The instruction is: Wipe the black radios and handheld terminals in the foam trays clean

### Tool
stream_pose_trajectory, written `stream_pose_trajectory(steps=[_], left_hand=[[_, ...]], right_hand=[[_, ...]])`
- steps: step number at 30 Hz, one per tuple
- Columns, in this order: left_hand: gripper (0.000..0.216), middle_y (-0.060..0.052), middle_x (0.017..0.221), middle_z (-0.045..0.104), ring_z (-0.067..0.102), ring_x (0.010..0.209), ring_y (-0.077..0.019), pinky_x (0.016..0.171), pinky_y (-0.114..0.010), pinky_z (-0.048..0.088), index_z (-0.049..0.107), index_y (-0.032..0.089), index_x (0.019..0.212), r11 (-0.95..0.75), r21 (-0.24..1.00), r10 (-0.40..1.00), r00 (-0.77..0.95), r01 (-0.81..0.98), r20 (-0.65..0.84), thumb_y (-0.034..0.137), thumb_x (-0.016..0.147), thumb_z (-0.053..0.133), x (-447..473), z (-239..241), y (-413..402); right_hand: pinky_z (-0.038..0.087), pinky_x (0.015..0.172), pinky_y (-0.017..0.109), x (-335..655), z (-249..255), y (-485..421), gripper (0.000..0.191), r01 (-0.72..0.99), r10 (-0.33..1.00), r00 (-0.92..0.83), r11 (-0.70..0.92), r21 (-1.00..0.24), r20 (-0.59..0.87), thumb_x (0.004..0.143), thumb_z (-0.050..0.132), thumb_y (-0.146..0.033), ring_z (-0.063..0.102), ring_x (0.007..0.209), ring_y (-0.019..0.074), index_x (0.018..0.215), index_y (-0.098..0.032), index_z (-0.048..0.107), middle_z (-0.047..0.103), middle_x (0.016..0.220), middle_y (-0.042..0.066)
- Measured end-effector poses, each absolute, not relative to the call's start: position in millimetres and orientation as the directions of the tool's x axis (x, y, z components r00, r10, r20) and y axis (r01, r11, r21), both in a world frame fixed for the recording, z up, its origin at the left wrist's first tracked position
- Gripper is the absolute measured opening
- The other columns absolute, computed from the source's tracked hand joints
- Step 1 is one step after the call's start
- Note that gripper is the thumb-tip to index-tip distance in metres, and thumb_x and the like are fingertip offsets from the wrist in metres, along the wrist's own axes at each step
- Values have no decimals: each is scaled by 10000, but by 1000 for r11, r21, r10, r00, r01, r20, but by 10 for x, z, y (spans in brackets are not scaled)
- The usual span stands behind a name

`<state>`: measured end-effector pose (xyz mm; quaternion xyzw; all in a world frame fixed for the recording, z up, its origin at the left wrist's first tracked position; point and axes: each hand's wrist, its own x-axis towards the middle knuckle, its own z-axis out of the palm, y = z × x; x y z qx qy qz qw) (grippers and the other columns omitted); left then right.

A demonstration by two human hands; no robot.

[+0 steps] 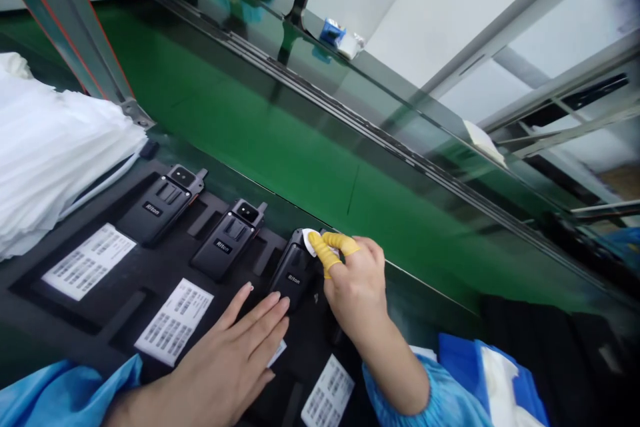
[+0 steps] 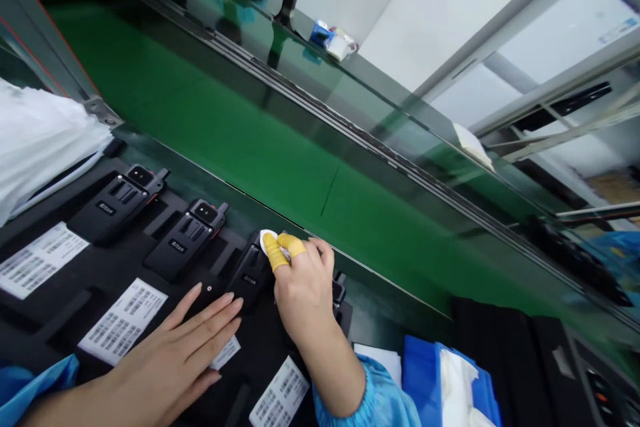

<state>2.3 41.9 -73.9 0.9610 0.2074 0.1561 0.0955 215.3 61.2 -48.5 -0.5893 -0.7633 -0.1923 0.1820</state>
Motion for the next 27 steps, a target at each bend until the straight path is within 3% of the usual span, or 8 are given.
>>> stream_pose_trajectory(steps=[5, 8, 12, 18, 22, 27], left_hand=[[400, -77, 1295, 582, 469, 1261, -196, 1167, -391, 57, 530, 153, 1261, -894, 244, 432, 867, 376, 246, 186, 865, 485, 33, -758, 413], [404, -77, 1324, 557, 454, 1273, -200, 1164, -392, 76, 525, 155, 1260, -897, 231, 427, 871, 376, 242, 183, 861, 471, 34, -762, 419], [410, -88, 1319, 560, 472, 1257, -211, 1161, -405, 10, 525, 136, 1256, -910, 189, 408, 877, 368, 254, 180, 852, 468, 39, -751, 430], [419, -86, 1338, 543, 454, 1273, -207, 1158, -398, 36, 513, 145, 1263, -904, 192, 420, 879, 382, 226, 186, 851, 457, 50, -743, 431], [412, -89, 1314, 563, 474, 1252, -213, 1152, -416, -26, 526, 132, 1248, -917, 146, 396, 882, 370, 253, 180, 848, 441, 50, -741, 431], [405, -78, 1288, 586, 504, 1217, -208, 1142, -434, -49, 544, 135, 1219, -921, 84, 389, 881, 381, 269, 163, 835, 420, 64, -705, 443]], right_hand=[[196, 967, 447, 2168, -495, 632, 268, 964, 863, -264, 251, 88, 430, 799, 511, -51, 511, 899, 159, 703, -254, 657, 659, 886, -20], [157, 986, 452, 2216, -494, 601, 250, 954, 858, -299, 277, 114, 417, 807, 515, -68, 510, 930, 162, 696, -254, 640, 666, 884, -33], [152, 1003, 445, 2268, -542, 524, 307, 953, 856, -304, 272, 136, 418, 814, 445, -32, 521, 950, 157, 861, -266, 638, 670, 903, -30], [155, 1003, 417, 2305, -602, 419, 303, 970, 850, -244, 223, 99, 466, 776, 438, 1, 538, 908, 142, 684, -251, 579, 651, 836, -41], [183, 982, 403, 2321, -641, 368, 289, 981, 861, -187, 189, 44, 472, 777, 491, -36, 549, 915, 143, 801, -299, 609, 650, 859, -56], [186, 979, 415, 2379, -678, 350, 278, 989, 812, -131, 68, 130, 569, 785, 461, -34, 551, 878, 132, 818, -273, 599, 639, 802, -49]])
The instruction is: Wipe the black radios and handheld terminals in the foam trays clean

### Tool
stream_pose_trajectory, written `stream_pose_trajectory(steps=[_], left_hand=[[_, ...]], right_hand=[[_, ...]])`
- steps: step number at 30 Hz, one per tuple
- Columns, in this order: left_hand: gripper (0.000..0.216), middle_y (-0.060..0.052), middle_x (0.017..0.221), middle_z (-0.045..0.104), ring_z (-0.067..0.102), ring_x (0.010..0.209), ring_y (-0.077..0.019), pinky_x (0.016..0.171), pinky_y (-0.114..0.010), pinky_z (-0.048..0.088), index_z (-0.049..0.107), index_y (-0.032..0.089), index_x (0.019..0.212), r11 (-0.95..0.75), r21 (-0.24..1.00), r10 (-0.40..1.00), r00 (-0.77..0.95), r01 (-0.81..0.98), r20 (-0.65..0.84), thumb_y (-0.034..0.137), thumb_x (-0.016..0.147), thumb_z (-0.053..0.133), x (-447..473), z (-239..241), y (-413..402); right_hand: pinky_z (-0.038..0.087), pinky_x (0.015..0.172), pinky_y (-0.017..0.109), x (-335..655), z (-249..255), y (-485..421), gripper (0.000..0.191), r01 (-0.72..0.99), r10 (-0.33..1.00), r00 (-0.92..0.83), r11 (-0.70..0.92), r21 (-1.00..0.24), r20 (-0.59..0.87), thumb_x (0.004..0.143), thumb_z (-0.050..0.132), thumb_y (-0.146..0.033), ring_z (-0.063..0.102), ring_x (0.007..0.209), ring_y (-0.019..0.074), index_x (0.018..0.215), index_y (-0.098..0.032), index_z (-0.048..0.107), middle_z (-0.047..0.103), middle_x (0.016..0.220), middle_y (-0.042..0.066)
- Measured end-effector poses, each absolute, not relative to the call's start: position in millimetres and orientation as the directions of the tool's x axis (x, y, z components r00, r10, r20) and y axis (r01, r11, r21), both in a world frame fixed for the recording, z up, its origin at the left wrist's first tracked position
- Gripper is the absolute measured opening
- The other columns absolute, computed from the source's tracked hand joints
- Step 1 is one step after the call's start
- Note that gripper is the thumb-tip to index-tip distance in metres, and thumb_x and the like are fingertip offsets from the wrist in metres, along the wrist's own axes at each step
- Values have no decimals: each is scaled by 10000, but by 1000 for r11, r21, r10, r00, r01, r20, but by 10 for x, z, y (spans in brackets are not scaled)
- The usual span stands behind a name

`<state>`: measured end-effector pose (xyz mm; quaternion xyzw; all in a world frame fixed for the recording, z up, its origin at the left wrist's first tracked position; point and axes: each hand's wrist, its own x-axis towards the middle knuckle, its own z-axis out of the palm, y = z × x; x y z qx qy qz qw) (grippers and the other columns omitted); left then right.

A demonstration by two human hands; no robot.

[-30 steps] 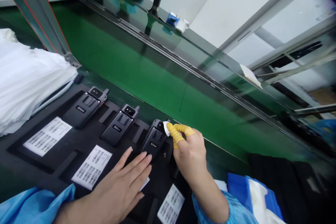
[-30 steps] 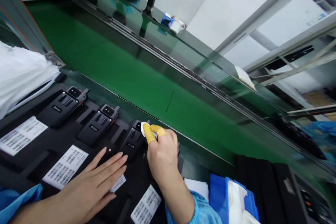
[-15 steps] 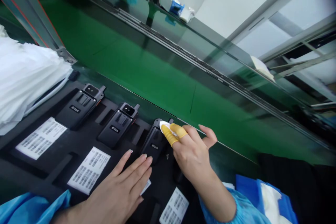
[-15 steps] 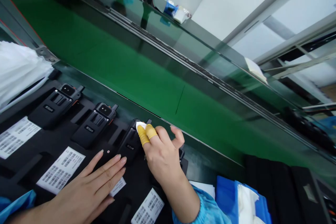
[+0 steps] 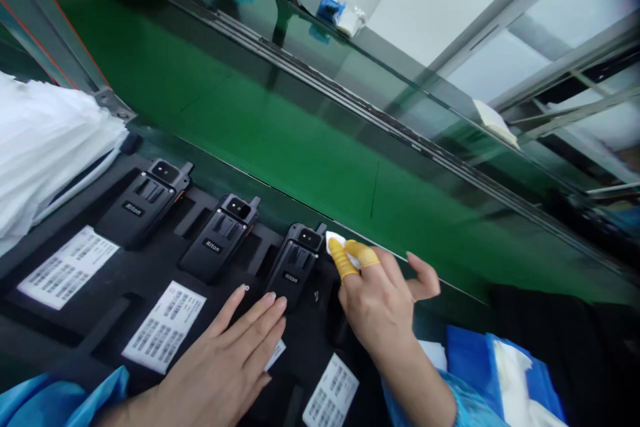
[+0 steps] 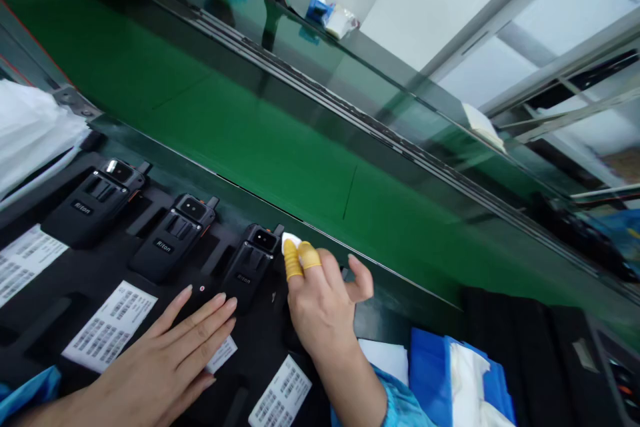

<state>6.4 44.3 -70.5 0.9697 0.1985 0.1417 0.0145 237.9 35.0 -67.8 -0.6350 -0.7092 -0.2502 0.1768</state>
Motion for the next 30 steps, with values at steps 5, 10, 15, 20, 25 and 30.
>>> stream_pose_trajectory(steps=[5, 10, 15, 20, 25, 30], left_hand=[[409, -69, 1275, 597, 518, 1198, -199, 1140, -438, -57, 553, 130, 1209, -923, 70, 383, 885, 379, 265, 145, 826, 411, 71, -693, 457], [437, -69, 1297, 579, 500, 1215, -209, 1138, -462, -50, 542, 129, 1232, -930, 71, 367, 896, 361, 249, 152, 808, 436, 59, -717, 459], [430, -69, 1310, 569, 480, 1236, -212, 1141, -456, -44, 535, 132, 1242, -928, 80, 373, 897, 365, 238, 164, 822, 447, 51, -728, 450], [441, -74, 1314, 564, 482, 1234, -217, 1140, -460, -40, 533, 127, 1245, -930, 84, 367, 900, 358, 235, 149, 814, 443, 44, -739, 435], [389, -62, 1275, 597, 518, 1197, -200, 1143, -433, -39, 563, 138, 1206, -919, 110, 394, 881, 378, 262, 165, 842, 429, 68, -738, 439], [413, -69, 1300, 577, 497, 1218, -207, 1142, -449, -35, 549, 130, 1223, -923, 99, 384, 887, 371, 256, 151, 829, 431, 63, -756, 442]], right_hand=[[183, 989, 412, 2304, -566, 448, 258, 974, 781, -200, 91, 209, 592, 781, 461, -14, 542, 880, 128, 770, -228, 603, 646, 818, -31], [170, 994, 429, 2134, -517, 571, 264, 931, 772, -355, 242, 273, 527, 822, 442, -52, 535, 908, 147, 739, -211, 635, 667, 838, -3], [171, 989, 416, 2061, -520, 618, 296, 927, 759, -348, 192, 321, 551, 834, 419, -45, 522, 883, 148, 718, -199, 644, 653, 759, 6], [188, 980, 432, 2018, -498, 600, 262, 935, 791, -295, 124, 331, 536, 799, 448, -31, 516, 822, 147, 686, -189, 622, 661, 814, 16], [203, 981, 446, 2041, -497, 558, 263, 941, 813, -273, 115, 319, 514, 785, 437, -27, 508, 822, 157, 655, -185, 604, 626, 787, 27], [198, 979, 435, 2084, -520, 510, 270, 946, 818, -260, 109, 306, 513, 736, 458, -19, 501, 834, 149, 540, -185, 539, 591, 757, 22]])
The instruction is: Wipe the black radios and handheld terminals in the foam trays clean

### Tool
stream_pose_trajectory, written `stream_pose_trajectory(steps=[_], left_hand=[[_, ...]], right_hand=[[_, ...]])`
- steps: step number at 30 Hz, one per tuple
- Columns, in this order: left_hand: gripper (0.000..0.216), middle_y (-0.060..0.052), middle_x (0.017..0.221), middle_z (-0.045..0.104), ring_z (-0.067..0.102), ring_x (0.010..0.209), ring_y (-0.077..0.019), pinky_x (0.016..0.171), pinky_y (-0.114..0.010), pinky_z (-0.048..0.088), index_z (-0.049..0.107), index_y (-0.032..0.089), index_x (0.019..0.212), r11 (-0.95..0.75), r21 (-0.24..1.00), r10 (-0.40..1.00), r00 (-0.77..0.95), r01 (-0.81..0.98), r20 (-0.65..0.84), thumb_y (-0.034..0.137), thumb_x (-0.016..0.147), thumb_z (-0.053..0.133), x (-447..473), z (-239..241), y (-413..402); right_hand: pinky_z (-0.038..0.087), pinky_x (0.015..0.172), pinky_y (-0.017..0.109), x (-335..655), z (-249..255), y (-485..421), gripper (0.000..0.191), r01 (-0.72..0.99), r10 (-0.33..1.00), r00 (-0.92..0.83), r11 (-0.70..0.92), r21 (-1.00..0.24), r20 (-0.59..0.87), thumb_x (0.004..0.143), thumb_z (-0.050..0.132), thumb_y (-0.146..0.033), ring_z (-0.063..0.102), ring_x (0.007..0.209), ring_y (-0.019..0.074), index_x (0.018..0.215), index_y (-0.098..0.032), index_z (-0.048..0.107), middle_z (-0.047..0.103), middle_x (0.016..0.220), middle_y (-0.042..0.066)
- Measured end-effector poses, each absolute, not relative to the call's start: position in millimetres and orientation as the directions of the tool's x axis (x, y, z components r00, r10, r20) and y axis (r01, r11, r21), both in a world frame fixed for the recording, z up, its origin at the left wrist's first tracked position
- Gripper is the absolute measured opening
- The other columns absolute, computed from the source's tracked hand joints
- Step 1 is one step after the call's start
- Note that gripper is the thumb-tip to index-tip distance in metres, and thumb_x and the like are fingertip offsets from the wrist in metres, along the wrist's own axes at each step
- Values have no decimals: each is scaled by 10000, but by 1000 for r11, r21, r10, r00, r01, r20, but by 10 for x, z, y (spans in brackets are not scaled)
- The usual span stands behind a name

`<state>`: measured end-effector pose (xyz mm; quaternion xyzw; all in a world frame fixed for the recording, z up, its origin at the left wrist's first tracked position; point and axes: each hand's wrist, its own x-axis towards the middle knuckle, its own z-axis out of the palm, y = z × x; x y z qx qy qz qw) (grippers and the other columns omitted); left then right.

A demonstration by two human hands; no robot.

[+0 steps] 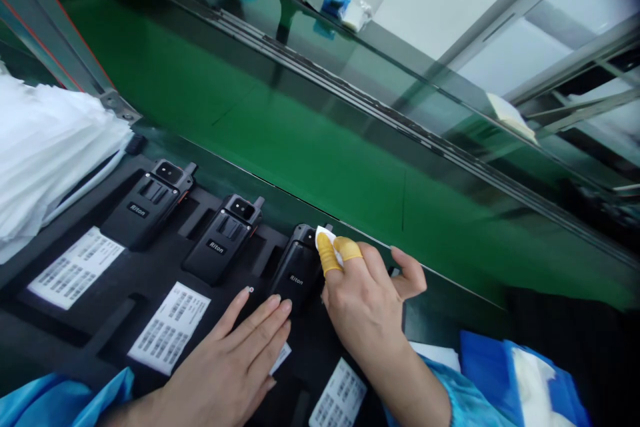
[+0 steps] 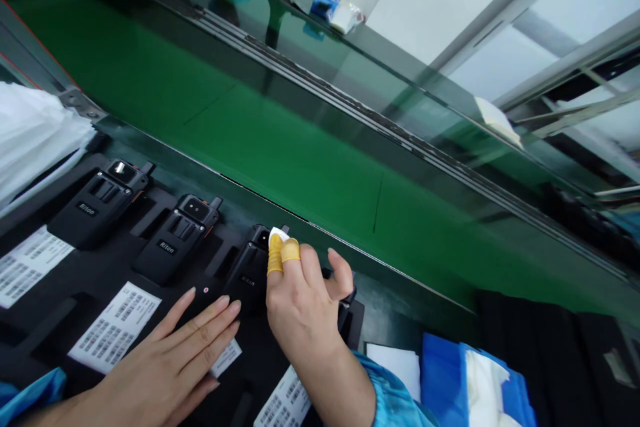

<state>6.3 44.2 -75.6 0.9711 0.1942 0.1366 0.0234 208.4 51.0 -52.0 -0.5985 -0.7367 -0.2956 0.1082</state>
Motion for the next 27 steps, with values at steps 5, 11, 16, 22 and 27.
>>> stream_pose_trajectory(steps=[5, 11, 16, 22, 27], left_hand=[[456, -75, 1324, 555, 475, 1240, -220, 1139, -467, -43, 529, 129, 1252, -929, 81, 369, 899, 360, 238, 157, 804, 447, 42, -760, 440], [423, -69, 1305, 572, 481, 1235, -208, 1146, -441, -24, 543, 137, 1229, -926, 86, 376, 890, 367, 259, 162, 819, 441, 53, -741, 446], [365, -63, 1292, 582, 477, 1238, -187, 1150, -412, -28, 546, 145, 1226, -913, 116, 407, 875, 390, 261, 197, 887, 422, 66, -725, 437], [343, -62, 1287, 588, 493, 1222, -186, 1153, -408, -28, 561, 143, 1218, -912, 127, 411, 875, 391, 257, 215, 910, 425, 66, -716, 437], [329, -50, 1263, 606, 512, 1198, -173, 1149, -401, -44, 575, 156, 1205, -909, 132, 416, 876, 395, 245, 262, 948, 399, 76, -696, 445]], right_hand=[[222, 959, 428, 2096, -547, 455, 259, 942, 818, -260, 97, 322, 514, 752, 446, -38, 496, 844, 162, 583, -191, 570, 590, 752, 27], [230, 944, 411, 2190, -515, 387, 218, 940, 865, -228, 76, 334, 447, 740, 467, -53, 484, 830, 157, 622, -201, 574, 573, 711, 9], [256, 921, 412, 2201, -516, 396, 231, 962, 838, -166, 21, 273, 520, 737, 488, -39, 486, 805, 163, 587, -203, 551, 593, 736, 20], [211, 957, 435, 2099, -589, 509, 259, 944, 808, -320, 226, 242, 495, 793, 449, -45, 514, 903, 165, 717, -230, 615, 652, 855, 3], [200, 960, 433, 2135, -551, 510, 262, 938, 806, -334, 231, 260, 488, 788, 441, -43, 510, 899, 165, 735, -223, 623, 637, 799, 3]])
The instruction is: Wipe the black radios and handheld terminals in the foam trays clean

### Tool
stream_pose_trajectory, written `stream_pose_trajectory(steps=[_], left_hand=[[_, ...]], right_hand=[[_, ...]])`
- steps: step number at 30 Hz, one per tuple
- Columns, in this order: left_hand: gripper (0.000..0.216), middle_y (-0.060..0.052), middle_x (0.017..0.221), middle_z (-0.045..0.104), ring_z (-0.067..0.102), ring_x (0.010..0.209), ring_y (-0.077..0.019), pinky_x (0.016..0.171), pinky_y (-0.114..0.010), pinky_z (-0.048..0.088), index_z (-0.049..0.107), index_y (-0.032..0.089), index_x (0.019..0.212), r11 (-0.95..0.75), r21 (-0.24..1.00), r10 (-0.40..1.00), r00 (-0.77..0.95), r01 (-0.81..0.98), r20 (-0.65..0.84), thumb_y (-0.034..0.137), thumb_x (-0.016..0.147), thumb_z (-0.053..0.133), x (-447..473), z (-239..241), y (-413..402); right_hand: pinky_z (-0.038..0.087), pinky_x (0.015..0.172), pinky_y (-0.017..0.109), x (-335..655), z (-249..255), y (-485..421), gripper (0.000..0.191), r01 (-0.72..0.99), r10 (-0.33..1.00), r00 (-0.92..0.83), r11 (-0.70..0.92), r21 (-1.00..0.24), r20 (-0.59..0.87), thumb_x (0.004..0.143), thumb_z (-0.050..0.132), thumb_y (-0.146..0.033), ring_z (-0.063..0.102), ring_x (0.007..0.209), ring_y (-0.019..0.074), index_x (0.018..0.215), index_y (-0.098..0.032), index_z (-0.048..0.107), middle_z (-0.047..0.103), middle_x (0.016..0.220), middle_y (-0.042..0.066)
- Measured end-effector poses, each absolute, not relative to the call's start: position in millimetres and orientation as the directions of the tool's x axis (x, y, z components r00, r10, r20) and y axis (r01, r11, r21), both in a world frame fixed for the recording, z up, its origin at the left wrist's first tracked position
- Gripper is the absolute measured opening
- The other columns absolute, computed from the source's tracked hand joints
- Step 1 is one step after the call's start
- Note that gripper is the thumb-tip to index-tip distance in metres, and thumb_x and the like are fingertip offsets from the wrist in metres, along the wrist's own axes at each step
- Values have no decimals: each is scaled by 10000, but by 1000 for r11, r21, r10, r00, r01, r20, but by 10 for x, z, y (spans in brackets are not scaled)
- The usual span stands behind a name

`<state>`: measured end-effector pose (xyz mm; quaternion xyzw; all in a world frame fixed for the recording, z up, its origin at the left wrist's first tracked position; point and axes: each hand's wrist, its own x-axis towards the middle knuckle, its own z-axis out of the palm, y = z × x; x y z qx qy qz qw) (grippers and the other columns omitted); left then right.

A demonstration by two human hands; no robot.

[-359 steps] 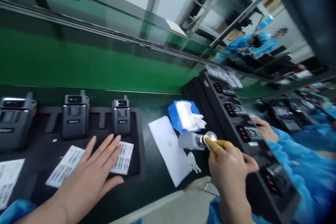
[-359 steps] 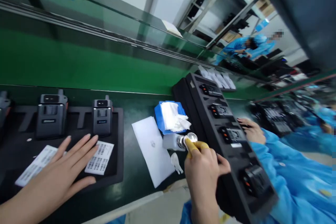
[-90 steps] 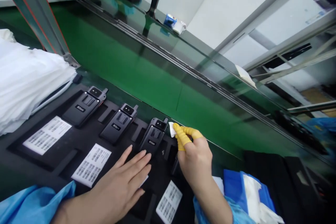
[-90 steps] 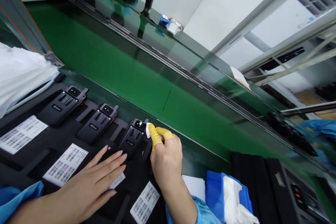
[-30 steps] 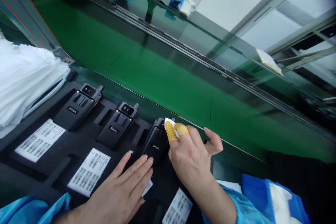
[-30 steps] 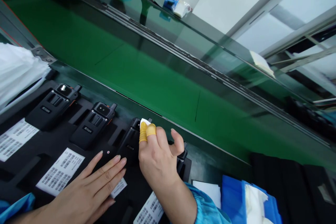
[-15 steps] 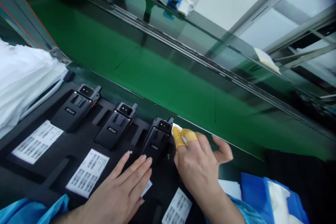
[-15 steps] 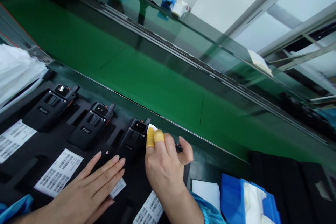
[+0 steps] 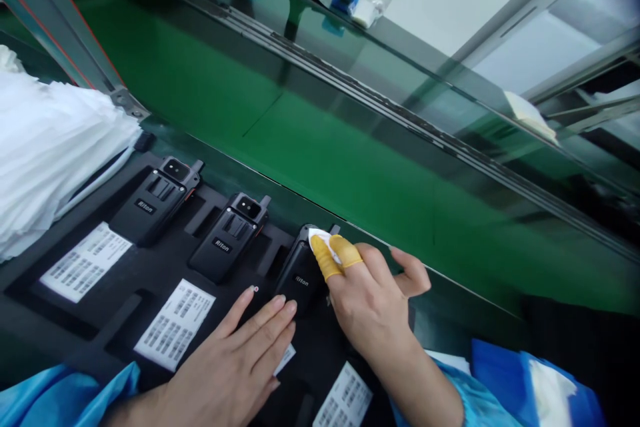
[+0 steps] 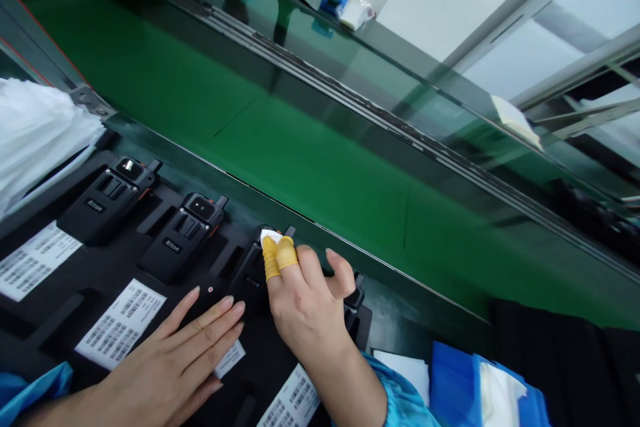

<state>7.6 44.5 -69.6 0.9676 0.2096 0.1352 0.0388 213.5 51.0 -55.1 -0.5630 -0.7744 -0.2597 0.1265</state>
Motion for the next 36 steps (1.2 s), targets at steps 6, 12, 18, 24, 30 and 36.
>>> stream_pose_trajectory(steps=[6, 12, 18, 24, 30, 36], left_hand=[[338, -50, 1258, 611, 515, 1193, -179, 1150, -398, -54, 597, 155, 1191, -906, 153, 421, 873, 394, 246, 307, 958, 405, 84, -692, 434], [353, -50, 1306, 575, 446, 1260, -176, 1157, -406, -34, 574, 161, 1221, -882, 195, 468, 845, 429, 257, 321, 951, 412, 78, -777, 367], [351, -63, 1296, 581, 455, 1254, -184, 1155, -412, -30, 570, 155, 1227, -896, 156, 443, 861, 415, 250, 299, 952, 406, 81, -765, 377], [343, -57, 1277, 597, 461, 1250, -176, 1159, -396, -5, 597, 162, 1192, -883, 186, 468, 839, 432, 276, 324, 948, 419, 99, -768, 382], [348, -63, 1297, 581, 456, 1255, -178, 1159, -391, -13, 591, 158, 1202, -879, 201, 473, 840, 432, 264, 330, 933, 454, 89, -752, 374], [344, -73, 1325, 553, 427, 1284, -189, 1160, -407, 41, 564, 161, 1231, -900, 147, 436, 861, 411, 262, 291, 945, 422, 68, -739, 394]], right_hand=[[211, 951, 388, 2196, -626, 399, 282, 968, 828, -238, 157, 197, 508, 785, 432, -17, 499, 864, 129, 619, -219, 539, 587, 754, -24], [232, 920, 394, 2292, -641, 334, 253, 975, 817, -192, 96, 200, 544, 764, 457, -26, 482, 821, 132, 596, -207, 512, 555, 723, -29], [258, 884, 405, 2265, -501, 405, 211, 966, 834, -168, 32, 258, 525, 711, 502, -39, 444, 767, 157, 578, -199, 539, 568, 746, 14], [209, 928, 423, 2004, -494, 592, 281, 950, 804, -271, 136, 280, 529, 720, 468, -11, 443, 763, 162, 521, -206, 506, 548, 665, 5], [216, 924, 411, 2061, -504, 534, 279, 947, 818, -251, 98, 304, 518, 717, 471, -15, 426, 745, 158, 513, -204, 496, 511, 638, -1], [257, 875, 393, 2203, -514, 328, 234, 952, 838, -185, 22, 306, 514, 730, 482, -42, 416, 720, 149, 570, -196, 555, 507, 644, 2]])
